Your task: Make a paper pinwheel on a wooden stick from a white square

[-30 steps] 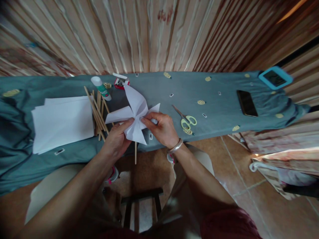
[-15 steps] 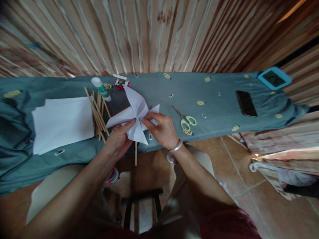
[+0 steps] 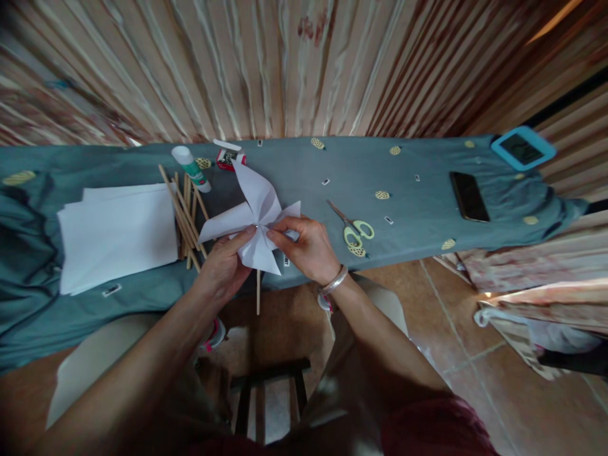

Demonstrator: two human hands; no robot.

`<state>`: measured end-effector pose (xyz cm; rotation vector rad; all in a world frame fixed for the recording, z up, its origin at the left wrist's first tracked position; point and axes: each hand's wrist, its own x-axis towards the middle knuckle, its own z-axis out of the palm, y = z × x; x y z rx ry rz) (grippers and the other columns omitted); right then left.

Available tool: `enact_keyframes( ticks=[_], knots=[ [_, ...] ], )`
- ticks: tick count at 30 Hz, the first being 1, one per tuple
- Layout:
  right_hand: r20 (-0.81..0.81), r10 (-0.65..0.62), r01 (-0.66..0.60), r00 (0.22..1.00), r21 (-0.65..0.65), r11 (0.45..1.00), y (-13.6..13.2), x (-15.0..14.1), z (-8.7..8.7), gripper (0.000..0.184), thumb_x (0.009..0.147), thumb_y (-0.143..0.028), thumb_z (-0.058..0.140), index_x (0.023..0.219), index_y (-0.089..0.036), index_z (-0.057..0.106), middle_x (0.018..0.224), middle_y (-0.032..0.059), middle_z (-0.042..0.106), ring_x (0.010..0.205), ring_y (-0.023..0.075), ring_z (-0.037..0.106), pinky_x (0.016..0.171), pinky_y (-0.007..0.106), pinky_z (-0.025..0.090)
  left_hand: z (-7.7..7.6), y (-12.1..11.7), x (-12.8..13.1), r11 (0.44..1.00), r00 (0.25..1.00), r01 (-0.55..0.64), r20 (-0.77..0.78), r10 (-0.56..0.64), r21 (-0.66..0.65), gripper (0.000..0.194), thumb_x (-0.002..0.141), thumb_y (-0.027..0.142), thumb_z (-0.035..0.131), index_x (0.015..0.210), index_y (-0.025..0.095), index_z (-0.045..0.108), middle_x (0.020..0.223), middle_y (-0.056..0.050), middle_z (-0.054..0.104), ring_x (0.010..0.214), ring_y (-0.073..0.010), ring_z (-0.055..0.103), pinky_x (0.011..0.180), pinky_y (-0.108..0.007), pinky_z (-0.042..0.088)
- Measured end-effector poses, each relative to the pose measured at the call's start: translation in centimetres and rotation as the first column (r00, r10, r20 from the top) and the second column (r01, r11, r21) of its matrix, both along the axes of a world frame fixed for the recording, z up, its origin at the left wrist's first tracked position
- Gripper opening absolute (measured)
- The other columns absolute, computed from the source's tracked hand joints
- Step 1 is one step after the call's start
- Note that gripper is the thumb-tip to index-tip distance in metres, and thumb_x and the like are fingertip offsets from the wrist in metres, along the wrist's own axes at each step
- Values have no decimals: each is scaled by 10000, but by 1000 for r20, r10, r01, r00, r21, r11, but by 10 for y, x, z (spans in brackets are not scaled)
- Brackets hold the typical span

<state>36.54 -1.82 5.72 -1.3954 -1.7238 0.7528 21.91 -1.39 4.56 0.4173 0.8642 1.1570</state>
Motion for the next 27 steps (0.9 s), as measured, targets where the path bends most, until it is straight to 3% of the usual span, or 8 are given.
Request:
enact_keyframes(
  ticks=[14,27],
  knots=[
    [-24,8,-8,1000,-10,1000,1,0,1,136,821,-262,658,727,-175,702,727,3,700,704,139,625,674,253,444,0,0,1,999,1000,4,-13,-5,-46,353,492,274,873,759,116,704,718,-44,743,710,-209,699,705,-298,525],
    [-16,-65,65,998,4,998,1,-6,-1,190,819,-310,661,683,-179,680,694,-1,695,645,132,604,641,253,434,1,-3,2,999,999,39,12,-38,-15,307,524,276,854,756,134,712,779,-56,756,836,-246,707,756,-310,526]
  ],
)
